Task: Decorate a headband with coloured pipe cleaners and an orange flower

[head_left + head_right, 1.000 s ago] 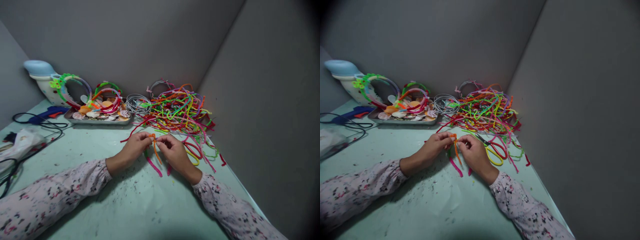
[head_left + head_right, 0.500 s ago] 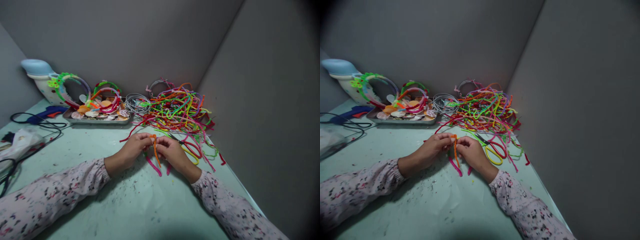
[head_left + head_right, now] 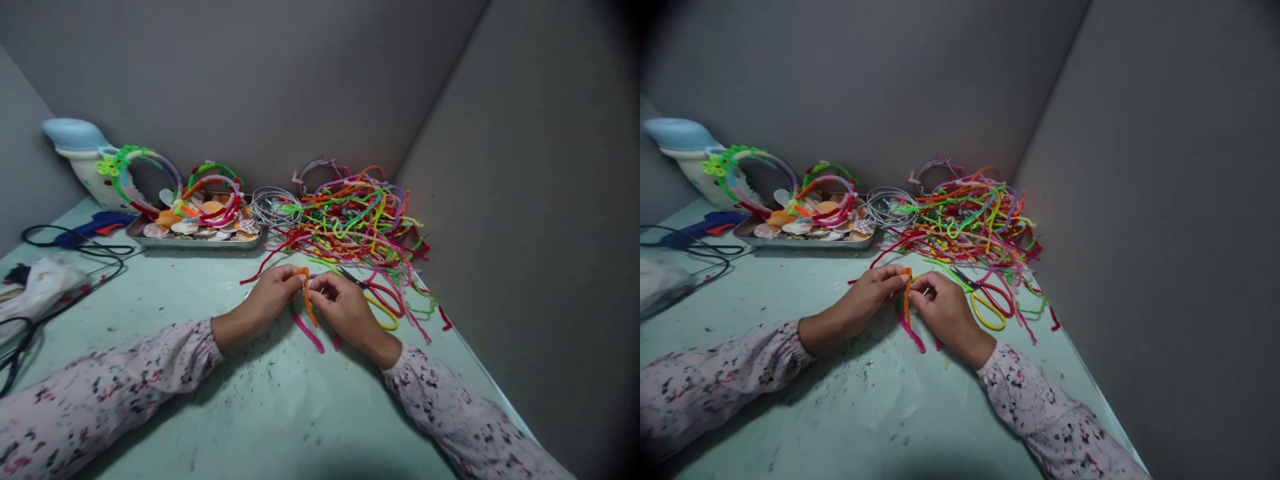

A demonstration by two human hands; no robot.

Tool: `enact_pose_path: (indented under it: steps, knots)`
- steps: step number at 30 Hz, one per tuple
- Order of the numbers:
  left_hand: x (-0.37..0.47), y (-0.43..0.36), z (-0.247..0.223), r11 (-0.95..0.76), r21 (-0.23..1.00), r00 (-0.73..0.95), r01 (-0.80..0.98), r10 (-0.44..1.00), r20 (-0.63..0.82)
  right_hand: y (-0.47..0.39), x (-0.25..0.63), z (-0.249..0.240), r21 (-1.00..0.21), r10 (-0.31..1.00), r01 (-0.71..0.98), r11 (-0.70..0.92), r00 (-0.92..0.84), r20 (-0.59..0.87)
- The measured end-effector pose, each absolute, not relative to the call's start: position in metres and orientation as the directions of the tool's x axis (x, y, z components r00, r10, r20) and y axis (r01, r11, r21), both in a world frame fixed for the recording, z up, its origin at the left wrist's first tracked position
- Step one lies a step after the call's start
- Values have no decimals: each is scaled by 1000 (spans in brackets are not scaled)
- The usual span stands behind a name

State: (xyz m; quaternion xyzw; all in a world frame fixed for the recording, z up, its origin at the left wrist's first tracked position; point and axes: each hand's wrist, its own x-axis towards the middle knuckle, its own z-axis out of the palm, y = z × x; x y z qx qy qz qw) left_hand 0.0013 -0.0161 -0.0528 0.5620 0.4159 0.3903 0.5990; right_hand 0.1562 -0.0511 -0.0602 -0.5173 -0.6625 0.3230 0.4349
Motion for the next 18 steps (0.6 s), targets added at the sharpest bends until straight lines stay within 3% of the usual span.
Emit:
enact_pose_path:
  steps: [9, 18]
  knots:
    - [-1, -12, -64, -73, 996, 356, 47, 933, 52, -49, 161, -55, -983, 973, 177, -44, -214, -82]
    - [-1, -17, -58, -187, 963, 391, 192, 915, 100, -46, 161, -63, -977, 950, 14, -211, -234, -209]
